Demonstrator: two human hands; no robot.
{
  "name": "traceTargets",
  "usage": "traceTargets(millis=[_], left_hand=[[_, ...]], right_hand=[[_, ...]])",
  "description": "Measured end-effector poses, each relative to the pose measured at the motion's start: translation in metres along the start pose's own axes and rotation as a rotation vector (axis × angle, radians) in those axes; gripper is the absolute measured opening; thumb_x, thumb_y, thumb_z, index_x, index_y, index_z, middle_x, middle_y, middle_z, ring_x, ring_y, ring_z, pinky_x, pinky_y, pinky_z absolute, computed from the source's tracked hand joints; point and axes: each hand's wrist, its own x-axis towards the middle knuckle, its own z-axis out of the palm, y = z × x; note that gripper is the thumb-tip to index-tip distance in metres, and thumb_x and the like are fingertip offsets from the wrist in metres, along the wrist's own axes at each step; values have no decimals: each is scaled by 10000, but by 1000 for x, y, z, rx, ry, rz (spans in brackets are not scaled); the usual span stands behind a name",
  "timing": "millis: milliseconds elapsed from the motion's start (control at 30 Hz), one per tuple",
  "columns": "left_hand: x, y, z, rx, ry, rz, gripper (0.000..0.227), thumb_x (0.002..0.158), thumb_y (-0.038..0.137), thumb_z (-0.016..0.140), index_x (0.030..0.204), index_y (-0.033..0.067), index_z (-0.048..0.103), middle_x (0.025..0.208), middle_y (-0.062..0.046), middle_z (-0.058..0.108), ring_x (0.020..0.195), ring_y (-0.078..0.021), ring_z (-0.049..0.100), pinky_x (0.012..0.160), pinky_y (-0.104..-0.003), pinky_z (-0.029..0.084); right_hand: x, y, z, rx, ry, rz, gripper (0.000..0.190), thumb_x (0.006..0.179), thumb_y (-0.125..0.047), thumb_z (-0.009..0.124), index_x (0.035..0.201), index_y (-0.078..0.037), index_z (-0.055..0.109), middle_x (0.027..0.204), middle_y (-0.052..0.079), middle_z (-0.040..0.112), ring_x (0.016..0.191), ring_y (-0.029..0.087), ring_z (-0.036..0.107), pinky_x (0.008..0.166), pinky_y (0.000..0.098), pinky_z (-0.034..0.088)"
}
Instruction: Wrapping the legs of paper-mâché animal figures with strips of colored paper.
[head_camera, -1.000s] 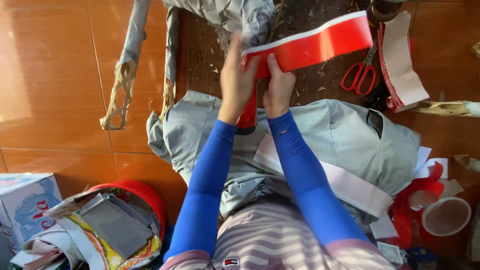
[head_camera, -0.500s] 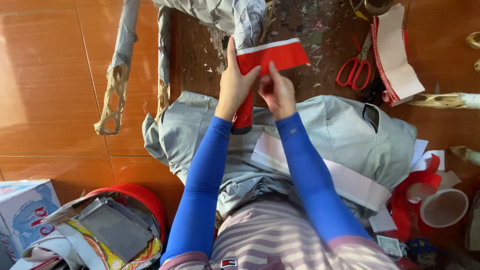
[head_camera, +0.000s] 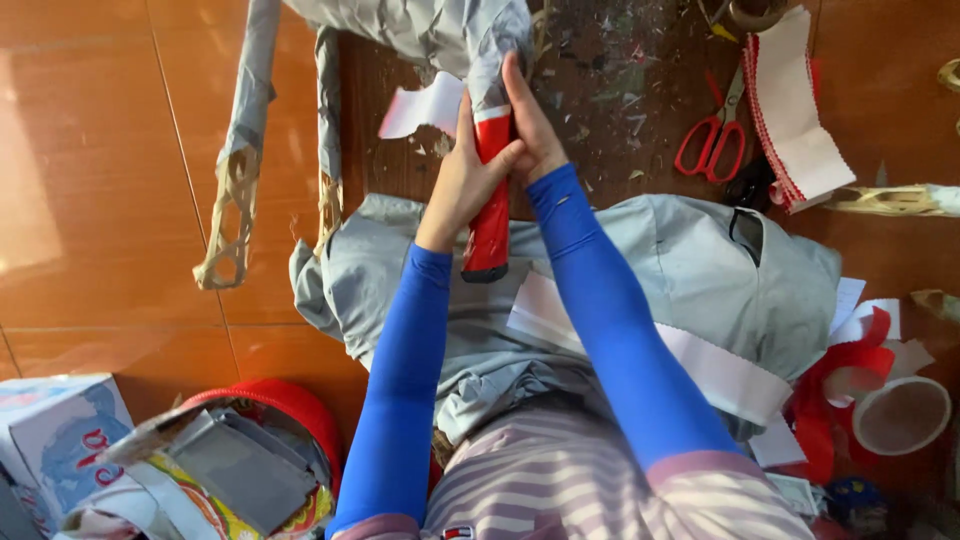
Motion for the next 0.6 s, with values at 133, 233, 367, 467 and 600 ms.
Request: traceTargets(millis=[133,233,367,467,600], left_hand=[[-5,11,7,365,300,253,1079,876,374,823,1644,159,96,1459,-392,433,1347,-488,454,1115,-499,438],[-7,28,0,692,296,417,964,898,361,775,1646,222,183,1559,-327,352,1491,-484,269,1244,-605,157],[0,36,-4,777,109,417,796,932,328,710,1628,145,370,1541,-222,349,1535,-446,228,1265,-644,55],[2,33,0,821,91,448,563,882,218,671,1439,164,604,1705,-170,222,1605,-347,189,1299,-592,119],[2,28,4,775,143,510,458,914,208,657,1362,117,673,1715,-183,150,1608,-349,140,1290,-587,158]], right_hand=[[6,10,1,228,-33,1,682,924,-562,712,1381,-73,582,1274,59,679,1126,209,673,973,389,588],[17,20,-24,277,-16,-17,626,994,-501,682,1442,-81,563,1352,56,656,1223,195,638,1042,371,562],[5,15,-22,300,-45,4,590,1011,-492,601,1456,-109,541,1384,46,646,1269,207,618,1075,380,538],[-15,10,-19,243,-41,-48,604,1003,-507,527,1446,-97,526,1400,47,650,1289,229,617,1096,393,527],[-43,-10,6,-20,164,-402,556,1072,-466,524,1412,-30,575,1323,98,682,1170,210,651,987,361,555]])
